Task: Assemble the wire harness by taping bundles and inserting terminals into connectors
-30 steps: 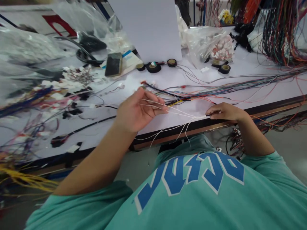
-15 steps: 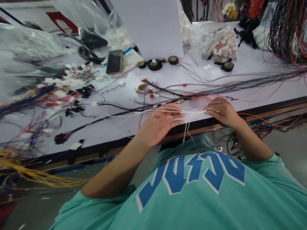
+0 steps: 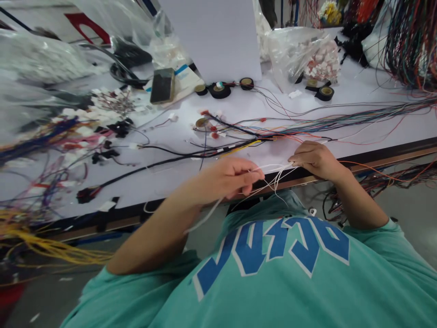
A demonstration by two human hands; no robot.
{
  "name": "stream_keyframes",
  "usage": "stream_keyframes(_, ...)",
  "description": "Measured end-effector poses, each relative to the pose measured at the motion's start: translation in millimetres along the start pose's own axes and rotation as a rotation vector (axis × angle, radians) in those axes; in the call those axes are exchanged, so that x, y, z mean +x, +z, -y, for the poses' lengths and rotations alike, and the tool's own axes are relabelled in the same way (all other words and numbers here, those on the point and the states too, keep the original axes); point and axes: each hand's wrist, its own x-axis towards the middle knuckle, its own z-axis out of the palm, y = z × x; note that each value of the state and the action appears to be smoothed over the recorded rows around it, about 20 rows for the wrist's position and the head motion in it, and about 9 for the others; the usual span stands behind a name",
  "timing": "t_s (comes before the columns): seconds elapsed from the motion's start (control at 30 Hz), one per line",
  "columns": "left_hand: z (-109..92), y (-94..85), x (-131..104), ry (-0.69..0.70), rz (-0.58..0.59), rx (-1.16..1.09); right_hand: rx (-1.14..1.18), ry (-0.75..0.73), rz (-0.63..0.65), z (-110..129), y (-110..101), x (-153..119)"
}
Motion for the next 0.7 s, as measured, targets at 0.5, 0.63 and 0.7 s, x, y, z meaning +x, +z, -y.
stream_keyframes(0.5, 14.0, 0.1, 27.0, 0.266, -0.158, 0.643, 0.090, -0.038, 0.007, 0.6, -3.8, 4.8)
stream_keyframes(0.63, -3.6, 14.1, 27.3, 0.224, -0.180, 0.741, 0.088, -0.022, 0.058, 1.8, -5.5, 7.6)
stream_keyframes(0.7, -7.8, 19.0, 32.5, 0.213, -0.184, 0.769, 0.090, -0.014, 0.083, 2.3, -6.5, 8.4)
